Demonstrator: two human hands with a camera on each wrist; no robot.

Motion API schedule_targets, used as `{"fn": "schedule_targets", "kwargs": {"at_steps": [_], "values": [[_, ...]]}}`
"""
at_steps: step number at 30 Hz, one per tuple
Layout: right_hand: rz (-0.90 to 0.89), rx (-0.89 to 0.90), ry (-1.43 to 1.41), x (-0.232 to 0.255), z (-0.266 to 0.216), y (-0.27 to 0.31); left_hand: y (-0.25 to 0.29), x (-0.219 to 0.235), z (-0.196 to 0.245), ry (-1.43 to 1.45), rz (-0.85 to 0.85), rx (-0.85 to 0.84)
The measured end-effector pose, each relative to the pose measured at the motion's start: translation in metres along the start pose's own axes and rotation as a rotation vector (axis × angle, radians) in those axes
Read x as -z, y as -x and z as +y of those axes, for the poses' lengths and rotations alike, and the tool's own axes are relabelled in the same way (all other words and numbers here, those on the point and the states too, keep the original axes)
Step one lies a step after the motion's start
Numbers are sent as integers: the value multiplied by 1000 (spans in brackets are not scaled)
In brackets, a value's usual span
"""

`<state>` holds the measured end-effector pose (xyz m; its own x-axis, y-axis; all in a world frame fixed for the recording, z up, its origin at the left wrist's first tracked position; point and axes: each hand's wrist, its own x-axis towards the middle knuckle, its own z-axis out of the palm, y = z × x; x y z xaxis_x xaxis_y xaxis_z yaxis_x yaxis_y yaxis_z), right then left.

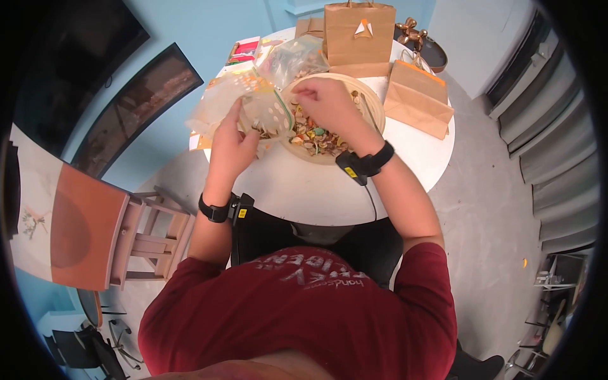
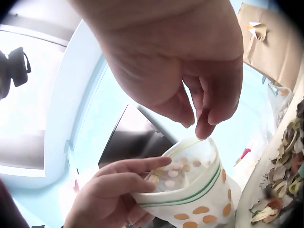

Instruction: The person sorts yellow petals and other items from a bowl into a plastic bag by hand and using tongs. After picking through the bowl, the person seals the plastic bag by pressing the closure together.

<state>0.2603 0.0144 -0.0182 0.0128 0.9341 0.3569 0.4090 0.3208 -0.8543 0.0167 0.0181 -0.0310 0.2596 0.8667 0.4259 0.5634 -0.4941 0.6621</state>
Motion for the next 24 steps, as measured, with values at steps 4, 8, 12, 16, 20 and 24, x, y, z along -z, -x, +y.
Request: {"fn": "schedule_targets", "kwargs": {"at_steps": [4, 8, 12, 16, 20, 24], "values": [[-20, -22, 227, 25, 23, 3, -5, 21, 7, 140, 6, 166], [-291, -84, 540, 22, 40, 17, -9, 27, 13, 265, 50, 215], [-282, -79, 615, 7, 47, 27, -6, 25, 23, 292, 36, 222], [-322, -100, 724, 1, 44, 27, -1, 21, 17, 312, -6, 213], [-328, -115, 740, -2, 55, 27, 3, 18, 18, 332, -24, 199], [-282, -100, 724, -4, 59, 31, 6, 20, 27, 273, -51, 208]]}}
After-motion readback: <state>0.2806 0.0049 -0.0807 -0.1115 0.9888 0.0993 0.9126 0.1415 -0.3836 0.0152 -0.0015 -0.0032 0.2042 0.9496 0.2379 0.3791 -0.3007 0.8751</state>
